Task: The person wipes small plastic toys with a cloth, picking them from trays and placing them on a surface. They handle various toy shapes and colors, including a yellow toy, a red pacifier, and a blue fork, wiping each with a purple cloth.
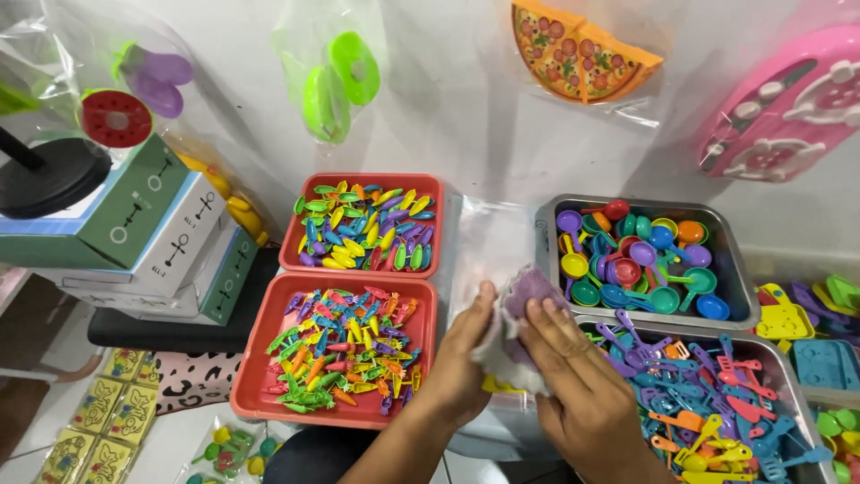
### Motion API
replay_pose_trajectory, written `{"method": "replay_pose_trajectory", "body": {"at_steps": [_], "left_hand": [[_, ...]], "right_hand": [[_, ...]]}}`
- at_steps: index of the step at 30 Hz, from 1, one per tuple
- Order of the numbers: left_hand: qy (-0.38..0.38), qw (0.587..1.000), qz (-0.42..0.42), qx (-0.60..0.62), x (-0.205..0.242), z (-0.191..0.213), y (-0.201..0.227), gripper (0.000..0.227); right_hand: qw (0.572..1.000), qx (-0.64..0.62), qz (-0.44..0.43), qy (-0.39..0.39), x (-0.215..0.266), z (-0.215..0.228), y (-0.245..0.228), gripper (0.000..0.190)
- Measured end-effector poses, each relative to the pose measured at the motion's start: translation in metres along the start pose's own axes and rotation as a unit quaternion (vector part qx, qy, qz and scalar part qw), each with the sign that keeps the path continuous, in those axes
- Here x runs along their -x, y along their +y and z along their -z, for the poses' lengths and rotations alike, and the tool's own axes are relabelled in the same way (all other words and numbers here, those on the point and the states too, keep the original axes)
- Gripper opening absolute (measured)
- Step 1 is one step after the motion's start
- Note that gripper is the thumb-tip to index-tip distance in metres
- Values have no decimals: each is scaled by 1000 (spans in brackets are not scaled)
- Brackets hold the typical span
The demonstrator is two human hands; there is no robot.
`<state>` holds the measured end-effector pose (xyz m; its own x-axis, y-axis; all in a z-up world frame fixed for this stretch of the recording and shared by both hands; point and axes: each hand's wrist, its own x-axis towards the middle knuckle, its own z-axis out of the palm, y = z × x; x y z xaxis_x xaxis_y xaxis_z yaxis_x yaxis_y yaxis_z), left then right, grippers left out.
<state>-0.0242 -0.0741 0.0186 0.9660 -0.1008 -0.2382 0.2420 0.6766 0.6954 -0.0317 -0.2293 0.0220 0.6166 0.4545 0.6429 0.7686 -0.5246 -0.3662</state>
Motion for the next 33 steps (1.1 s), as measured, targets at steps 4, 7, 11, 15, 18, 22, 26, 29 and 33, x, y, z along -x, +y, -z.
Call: {"method": "replay_pose_trajectory", "body": {"at_steps": [4, 7, 11, 15, 18, 22, 26, 29, 33], "left_hand": [[-46, 998, -33, -28, 1, -4, 18, 70], [-14, 993, -46, -111, 11, -7, 25, 64], [-62, 952, -116, -277, 10, 1, 26, 58], [-67, 913, -143, -375, 14, 2, 29, 51], [-69, 900, -139, -407, 19, -2, 36, 57], [-99, 891, -157, -414, 21, -8, 39, 64], [-113, 913, -167, -353, 19, -9, 33, 50], [-131, 900, -219, -352, 17, -9, 29, 66], [-108, 892, -251, -360, 19, -12, 29, 56]], "right_hand": [[1000, 8, -1, -1, -3, -2, -7, 62], [1000, 23, 10, -1, 1, -2, -3, 67], [1000, 21, 18, 2, 5, -9, 0, 70], [1000, 22, 14, 4, 7, -9, 0, 61], [999, 33, 21, 4, 2, -4, -3, 56], [998, 54, 13, 10, -4, 2, -8, 50], [999, 34, -34, 7, -1, 6, -13, 57], [998, 9, -64, 27, -5, 10, -21, 52], [988, -32, -145, 45, -6, 13, -19, 49]]}}
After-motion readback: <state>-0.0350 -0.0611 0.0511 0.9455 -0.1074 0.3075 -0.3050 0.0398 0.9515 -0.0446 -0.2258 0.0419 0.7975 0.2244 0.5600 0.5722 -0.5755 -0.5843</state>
